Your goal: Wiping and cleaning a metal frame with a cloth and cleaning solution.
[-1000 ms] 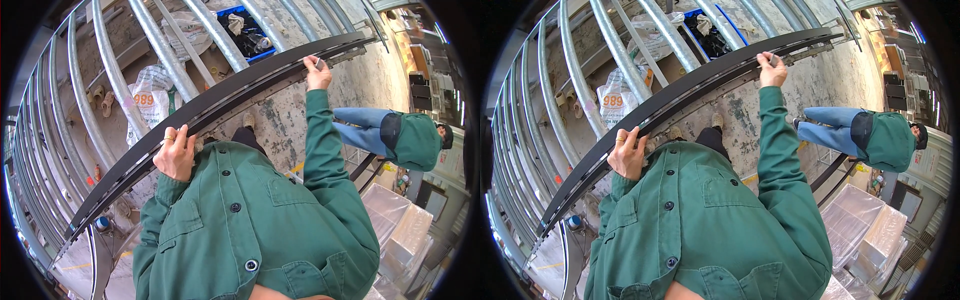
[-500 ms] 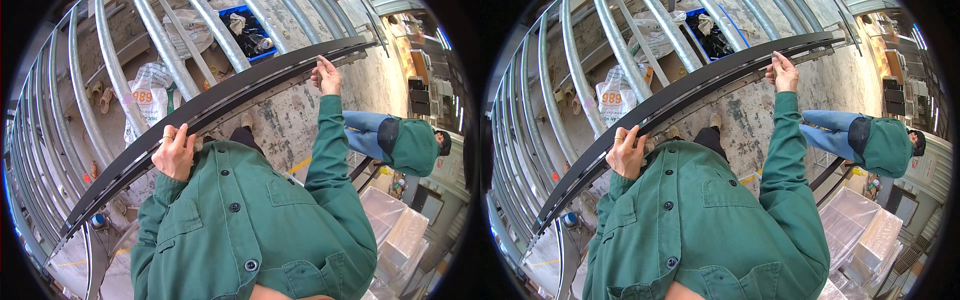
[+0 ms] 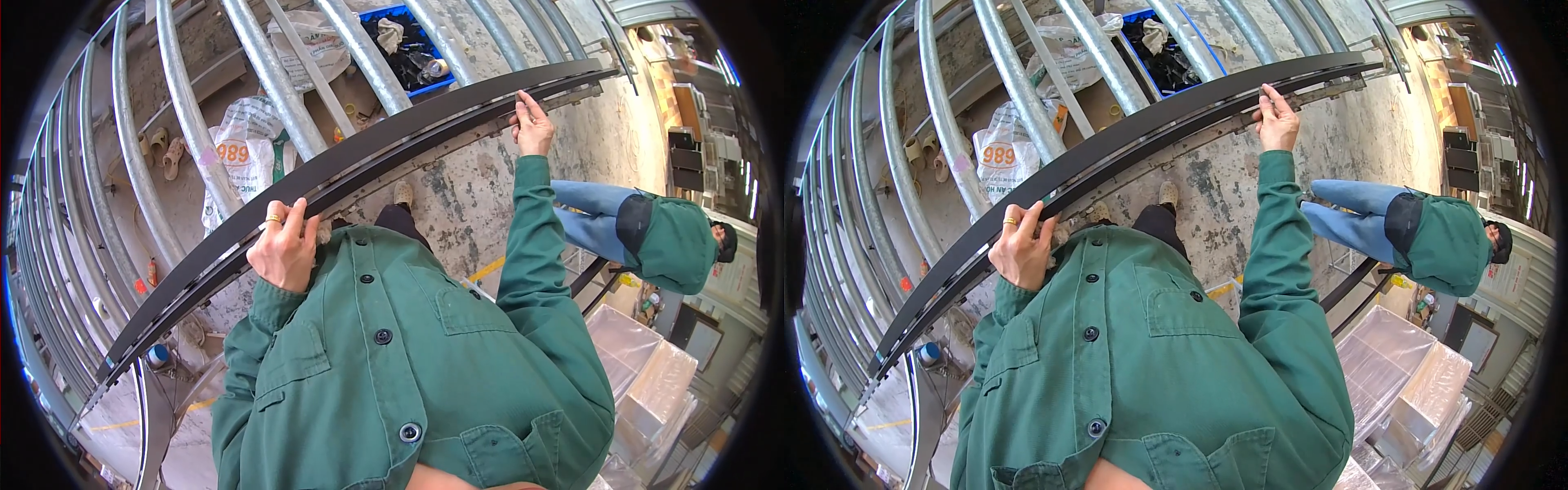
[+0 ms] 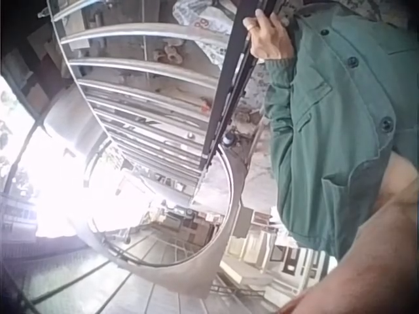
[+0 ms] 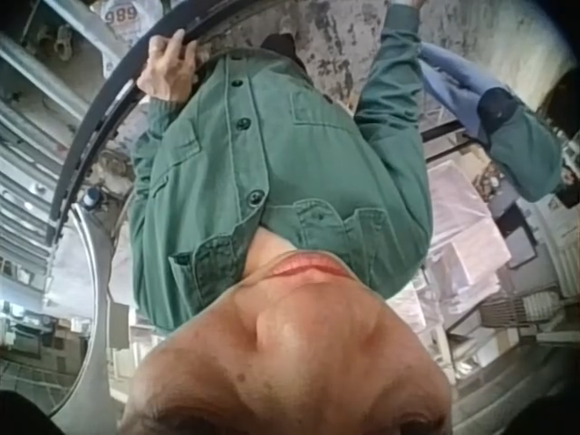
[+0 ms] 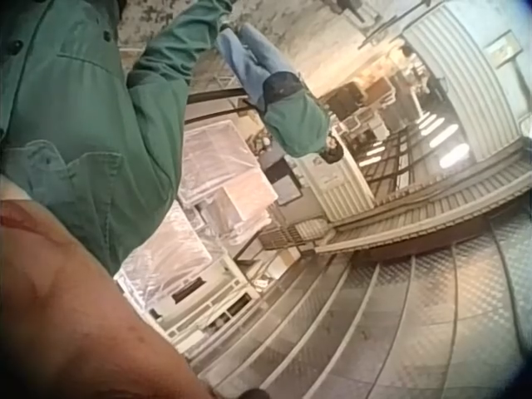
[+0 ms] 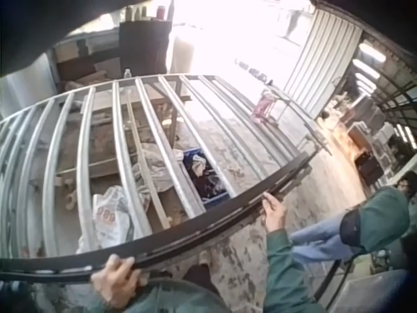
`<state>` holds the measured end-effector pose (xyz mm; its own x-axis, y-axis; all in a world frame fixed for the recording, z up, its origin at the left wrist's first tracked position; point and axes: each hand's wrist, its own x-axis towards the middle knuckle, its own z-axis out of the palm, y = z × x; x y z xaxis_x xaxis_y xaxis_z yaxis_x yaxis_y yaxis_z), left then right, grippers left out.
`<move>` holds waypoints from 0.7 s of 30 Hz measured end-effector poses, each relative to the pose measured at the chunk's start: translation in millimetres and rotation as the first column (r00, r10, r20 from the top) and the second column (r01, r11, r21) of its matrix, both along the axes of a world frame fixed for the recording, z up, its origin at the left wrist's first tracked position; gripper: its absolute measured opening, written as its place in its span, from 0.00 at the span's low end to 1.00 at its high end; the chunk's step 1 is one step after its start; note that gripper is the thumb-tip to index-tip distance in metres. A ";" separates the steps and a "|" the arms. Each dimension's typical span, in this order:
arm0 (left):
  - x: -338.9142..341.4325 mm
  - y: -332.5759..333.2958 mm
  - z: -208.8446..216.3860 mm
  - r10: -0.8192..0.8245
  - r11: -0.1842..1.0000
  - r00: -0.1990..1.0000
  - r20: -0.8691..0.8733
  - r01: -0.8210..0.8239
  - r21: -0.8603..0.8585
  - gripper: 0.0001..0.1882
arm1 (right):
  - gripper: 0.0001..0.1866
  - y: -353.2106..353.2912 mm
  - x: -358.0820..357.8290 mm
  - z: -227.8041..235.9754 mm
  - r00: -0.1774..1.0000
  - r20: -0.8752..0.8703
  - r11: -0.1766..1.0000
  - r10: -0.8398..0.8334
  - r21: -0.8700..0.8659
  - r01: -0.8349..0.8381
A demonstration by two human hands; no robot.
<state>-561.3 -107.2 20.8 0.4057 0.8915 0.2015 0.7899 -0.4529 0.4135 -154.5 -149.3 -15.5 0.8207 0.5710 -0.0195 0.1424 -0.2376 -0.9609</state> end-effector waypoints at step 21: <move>-0.1 2.2 -0.7 0.005 1.000 1.000 -0.014 -0.005 0.012 0.15 | 0.12 7.5 -4.5 -1.8 0.995 0.072 0.996 0.072 -0.050 -0.068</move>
<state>-561.4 -105.0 20.0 0.4039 0.8913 0.2059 0.7981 -0.4534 0.3968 -159.0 -141.8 -17.3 0.7790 0.6269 0.0108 0.2301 -0.2698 -0.9350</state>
